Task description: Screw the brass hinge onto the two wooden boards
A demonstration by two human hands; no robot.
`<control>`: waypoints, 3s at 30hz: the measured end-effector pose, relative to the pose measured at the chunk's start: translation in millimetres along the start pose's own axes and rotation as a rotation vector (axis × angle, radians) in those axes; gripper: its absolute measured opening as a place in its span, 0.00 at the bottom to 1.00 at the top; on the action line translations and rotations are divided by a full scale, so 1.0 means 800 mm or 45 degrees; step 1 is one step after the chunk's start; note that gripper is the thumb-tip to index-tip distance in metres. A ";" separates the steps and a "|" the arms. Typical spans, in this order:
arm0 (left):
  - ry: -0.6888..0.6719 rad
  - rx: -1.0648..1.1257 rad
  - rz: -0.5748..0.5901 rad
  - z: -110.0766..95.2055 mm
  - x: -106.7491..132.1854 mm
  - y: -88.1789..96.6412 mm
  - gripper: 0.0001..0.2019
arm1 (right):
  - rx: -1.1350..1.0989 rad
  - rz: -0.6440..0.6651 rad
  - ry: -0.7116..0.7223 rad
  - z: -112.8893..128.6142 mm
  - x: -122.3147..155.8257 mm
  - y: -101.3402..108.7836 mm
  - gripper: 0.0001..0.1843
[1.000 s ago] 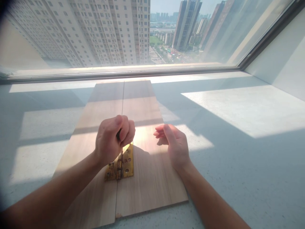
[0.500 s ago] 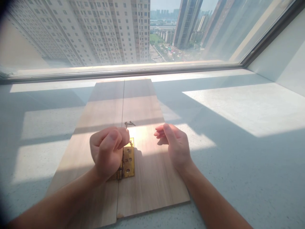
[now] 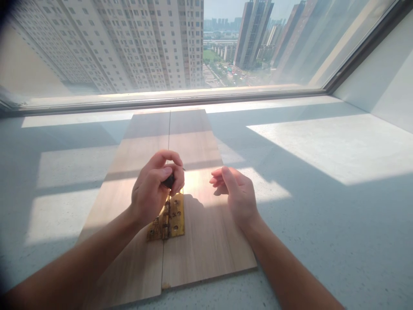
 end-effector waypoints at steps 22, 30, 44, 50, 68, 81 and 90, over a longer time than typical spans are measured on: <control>0.026 -0.026 0.136 0.005 0.002 0.000 0.22 | 0.001 -0.003 -0.020 0.000 0.000 0.001 0.22; -0.058 -0.306 -0.237 -0.009 0.028 0.014 0.08 | 0.008 0.006 -0.009 0.002 0.001 0.000 0.22; -0.135 0.048 -0.109 0.008 0.002 0.006 0.17 | 0.020 0.001 -0.016 0.001 0.003 0.002 0.20; -0.135 -0.338 0.144 0.014 0.019 -0.022 0.13 | 0.022 0.001 -0.028 0.001 0.001 0.001 0.21; -0.317 -0.260 -0.274 0.005 0.028 -0.008 0.12 | 0.041 0.030 0.004 0.005 0.002 -0.002 0.20; -0.101 -0.117 -0.026 0.005 -0.001 0.000 0.26 | 0.039 0.003 0.010 0.007 0.003 -0.002 0.21; -0.061 -0.252 -0.245 -0.005 0.010 0.003 0.24 | 0.017 0.020 0.001 0.002 0.001 -0.001 0.20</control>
Point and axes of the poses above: each hand's wrist, its own x-axis away from the middle knuckle, its own y-axis out of the back of the hand, z = x × y, the point moved 5 cm from there along -x, towards the middle knuckle, and after that the axes turned 4 degrees about x, right-handed, at the moved point
